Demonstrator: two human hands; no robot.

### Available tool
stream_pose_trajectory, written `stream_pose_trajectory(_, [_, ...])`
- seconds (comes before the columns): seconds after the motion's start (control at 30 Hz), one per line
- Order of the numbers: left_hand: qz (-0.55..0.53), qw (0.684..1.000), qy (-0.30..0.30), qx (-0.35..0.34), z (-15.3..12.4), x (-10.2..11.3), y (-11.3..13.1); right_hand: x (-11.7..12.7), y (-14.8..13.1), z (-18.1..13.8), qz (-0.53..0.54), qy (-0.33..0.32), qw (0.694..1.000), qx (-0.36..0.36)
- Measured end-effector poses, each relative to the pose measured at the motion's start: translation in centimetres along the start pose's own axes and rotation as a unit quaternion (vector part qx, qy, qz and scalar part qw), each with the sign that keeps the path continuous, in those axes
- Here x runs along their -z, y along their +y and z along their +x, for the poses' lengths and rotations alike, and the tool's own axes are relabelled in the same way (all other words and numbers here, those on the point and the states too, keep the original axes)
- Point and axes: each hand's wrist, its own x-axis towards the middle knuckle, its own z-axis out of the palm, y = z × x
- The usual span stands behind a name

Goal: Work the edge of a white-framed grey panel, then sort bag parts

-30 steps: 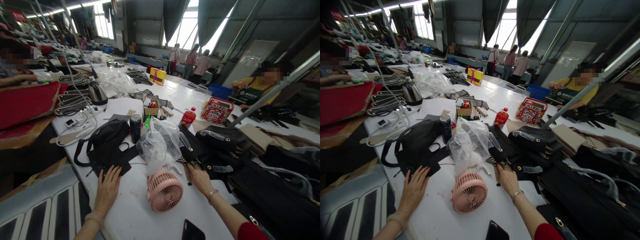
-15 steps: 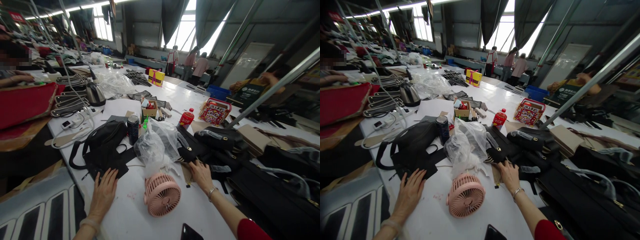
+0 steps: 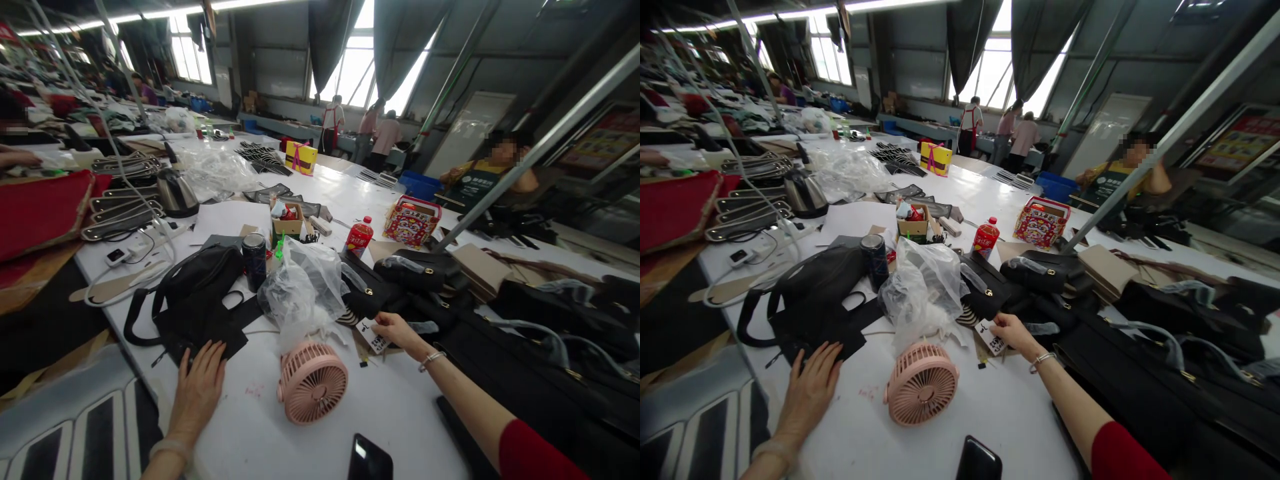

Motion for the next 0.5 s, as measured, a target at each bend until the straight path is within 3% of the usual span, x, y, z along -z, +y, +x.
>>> stream_pose_trajectory(0.23, [-0.009,1.000,0.013,-0.005,-0.1,-0.3,-0.3,0.9,0.2,-2.8,0.055,-0.028,0.998,-0.018])
stream_pose_trajectory(0.4, [-0.027,1.000,0.001,0.015,0.0,0.1,0.0,1.1,-0.1,-4.4,-0.036,-0.046,0.998,-0.001])
stream_pose_trajectory(0.5, [-0.017,0.999,-0.013,0.026,0.1,0.6,0.4,0.7,-1.2,-4.8,-0.104,0.000,0.993,0.049])
